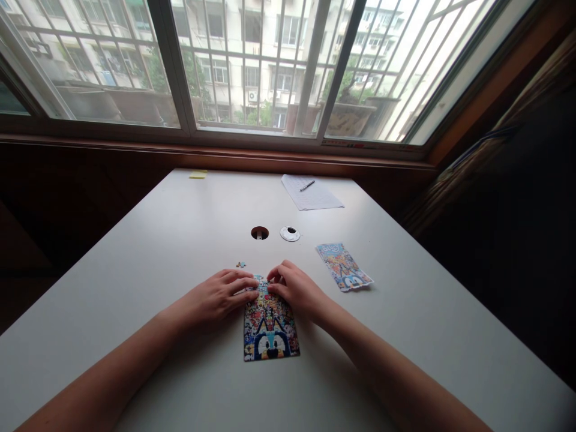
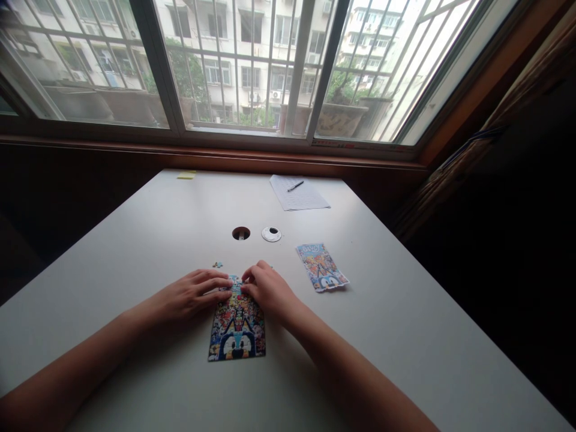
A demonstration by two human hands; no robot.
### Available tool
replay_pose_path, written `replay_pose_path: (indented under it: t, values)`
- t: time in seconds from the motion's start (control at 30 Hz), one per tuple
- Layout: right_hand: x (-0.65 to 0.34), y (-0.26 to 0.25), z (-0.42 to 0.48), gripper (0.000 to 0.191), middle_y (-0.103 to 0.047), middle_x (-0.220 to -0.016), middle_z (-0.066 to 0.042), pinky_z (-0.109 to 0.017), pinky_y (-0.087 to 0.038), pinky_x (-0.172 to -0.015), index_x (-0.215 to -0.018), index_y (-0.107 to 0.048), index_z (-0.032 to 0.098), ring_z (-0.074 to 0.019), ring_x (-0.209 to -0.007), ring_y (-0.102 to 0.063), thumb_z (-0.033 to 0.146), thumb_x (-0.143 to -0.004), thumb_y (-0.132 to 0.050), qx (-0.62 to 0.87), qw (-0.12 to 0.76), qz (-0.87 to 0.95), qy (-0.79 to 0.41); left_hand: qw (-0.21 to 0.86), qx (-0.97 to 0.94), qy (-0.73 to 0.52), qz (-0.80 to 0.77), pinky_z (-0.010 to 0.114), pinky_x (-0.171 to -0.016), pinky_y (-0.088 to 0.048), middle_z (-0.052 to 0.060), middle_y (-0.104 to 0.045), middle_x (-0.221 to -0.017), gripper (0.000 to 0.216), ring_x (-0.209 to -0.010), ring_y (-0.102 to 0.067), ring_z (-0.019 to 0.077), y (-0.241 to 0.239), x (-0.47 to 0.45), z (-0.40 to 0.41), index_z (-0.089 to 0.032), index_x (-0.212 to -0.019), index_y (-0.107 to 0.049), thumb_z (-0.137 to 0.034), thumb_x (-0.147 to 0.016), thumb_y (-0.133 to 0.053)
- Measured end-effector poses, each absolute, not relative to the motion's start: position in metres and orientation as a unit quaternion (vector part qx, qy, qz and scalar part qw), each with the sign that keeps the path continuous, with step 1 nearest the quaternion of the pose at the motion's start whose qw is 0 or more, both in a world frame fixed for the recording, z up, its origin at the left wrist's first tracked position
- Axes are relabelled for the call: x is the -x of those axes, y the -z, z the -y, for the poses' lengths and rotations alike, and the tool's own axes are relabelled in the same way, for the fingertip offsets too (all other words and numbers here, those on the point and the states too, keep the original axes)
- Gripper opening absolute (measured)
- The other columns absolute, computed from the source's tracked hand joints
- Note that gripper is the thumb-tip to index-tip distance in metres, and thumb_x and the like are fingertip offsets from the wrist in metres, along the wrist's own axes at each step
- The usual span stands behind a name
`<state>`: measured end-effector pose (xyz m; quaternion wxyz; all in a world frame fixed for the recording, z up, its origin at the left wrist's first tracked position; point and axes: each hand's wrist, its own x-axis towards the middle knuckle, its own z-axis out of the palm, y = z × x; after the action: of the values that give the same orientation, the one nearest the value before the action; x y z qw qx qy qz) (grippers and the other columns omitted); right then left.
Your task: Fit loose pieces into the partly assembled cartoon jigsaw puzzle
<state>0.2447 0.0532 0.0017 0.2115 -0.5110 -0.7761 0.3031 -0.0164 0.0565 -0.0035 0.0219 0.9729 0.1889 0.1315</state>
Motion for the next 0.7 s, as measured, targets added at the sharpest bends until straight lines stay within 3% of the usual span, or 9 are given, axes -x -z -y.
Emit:
replay_pose_path:
  t: [0.57, 0.7]
  values:
    - [-0.2430, -0.0034, -0.0522, 0.012, -0.064, -0.094, -0.001, -0.030, -0.044, -0.079, -0.093, -0.060, 0.022, -0.0169, -0.087, -0.059, 0.018, -0.085, -0.068, 0.494, 0.232, 0.785, -0.292, 0.016, -0.973, -0.136, -0.187, 0.043, -0.110, -0.039, 0.006, -0.058, -0.137, 0.036, -0.131, -0.047, 0.0252, 0.0034, 0.0151, -0.0563, -0.025, -0.137, -0.051, -0.021, -0.101, -0.045]
    - [-0.2387, -0.0019, -0.0512, 0.017, -0.065, -0.095, -0.001, -0.030, -0.045, -0.083, -0.101, -0.064, 0.023, -0.0164, -0.089, -0.060, 0.014, -0.087, -0.066, 0.463, 0.248, 0.807, -0.270, 0.008, -0.974, -0.133, -0.185, 0.043, -0.109, -0.039, 0.006, -0.058, -0.138, 0.035, -0.130, -0.047, 0.0256, 0.0022, 0.0143, -0.0560, -0.024, -0.135, -0.053, -0.021, -0.101, -0.045]
